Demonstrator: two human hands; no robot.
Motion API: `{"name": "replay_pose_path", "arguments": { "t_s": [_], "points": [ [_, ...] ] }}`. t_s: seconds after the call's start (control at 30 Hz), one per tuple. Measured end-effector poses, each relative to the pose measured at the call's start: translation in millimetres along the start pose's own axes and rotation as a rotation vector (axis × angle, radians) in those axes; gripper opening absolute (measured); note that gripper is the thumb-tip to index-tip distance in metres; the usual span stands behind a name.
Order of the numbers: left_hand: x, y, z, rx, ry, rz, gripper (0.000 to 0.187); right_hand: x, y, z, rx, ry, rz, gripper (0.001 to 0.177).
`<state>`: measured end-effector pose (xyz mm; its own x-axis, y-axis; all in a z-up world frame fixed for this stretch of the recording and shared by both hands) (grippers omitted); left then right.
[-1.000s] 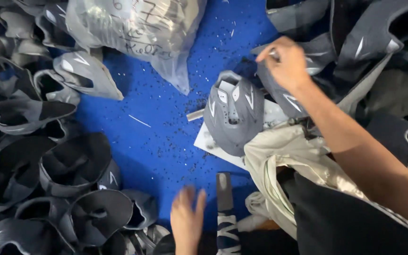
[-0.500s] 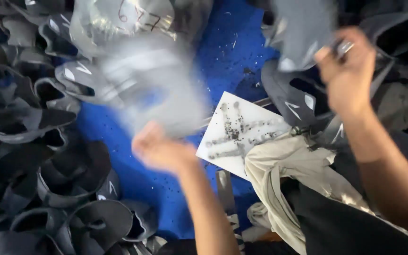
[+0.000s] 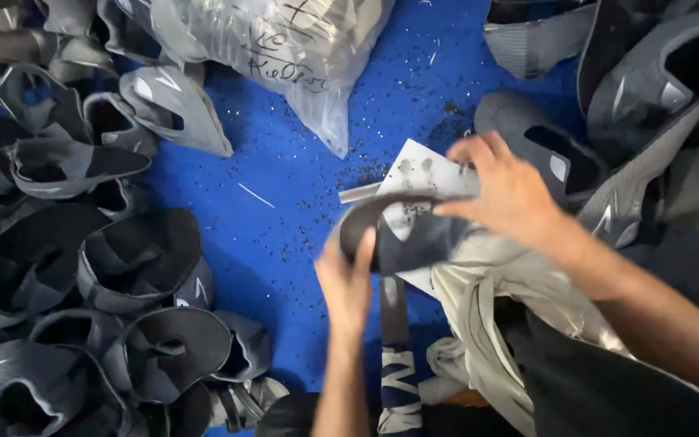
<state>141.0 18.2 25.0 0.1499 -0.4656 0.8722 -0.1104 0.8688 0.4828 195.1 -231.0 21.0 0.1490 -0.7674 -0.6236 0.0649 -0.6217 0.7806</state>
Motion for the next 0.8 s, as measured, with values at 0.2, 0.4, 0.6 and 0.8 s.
{"name": "replay_pose_path", "arguments": {
  "t_s": [0.2,0.4,0.6,0.8],
  "points": [
    [81.2,-31.7,-126.1,-0.043,-0.541,-0.03,0.025,14.5,6.0,-94.7,0.197,0.083,-0.015,0.04],
    [-100.2,-92.8,-101.0,-0.264,-0.591,-0.19,0.05,94.8,-85.8,-61.6,-0.008,0.15,0.192,0.08],
    [-70.2,-77.0,-4.8,-0.243,-0.624,-0.456,0.063,50.6,-85.5,47.8,0.033,0.114,0.275,0.07],
    [-97.3,-103.8,34.6,-0.343,-0.579,-0.737,0.062,39.8,-95.0,76.5,-0.235,0.184,0.569,0.071]
  ]
}}
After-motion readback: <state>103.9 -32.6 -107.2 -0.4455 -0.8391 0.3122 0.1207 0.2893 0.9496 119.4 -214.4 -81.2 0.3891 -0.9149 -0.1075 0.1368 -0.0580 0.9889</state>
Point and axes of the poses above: each hand's wrist, its own z-axis away from the middle knuckle, its own y-axis out of the back of the hand, x = y × z, the point moved 4 cm from there along -z, towards the middle knuckle, and after that the axes turned 2 degrees about y, right-handed, at the moved point
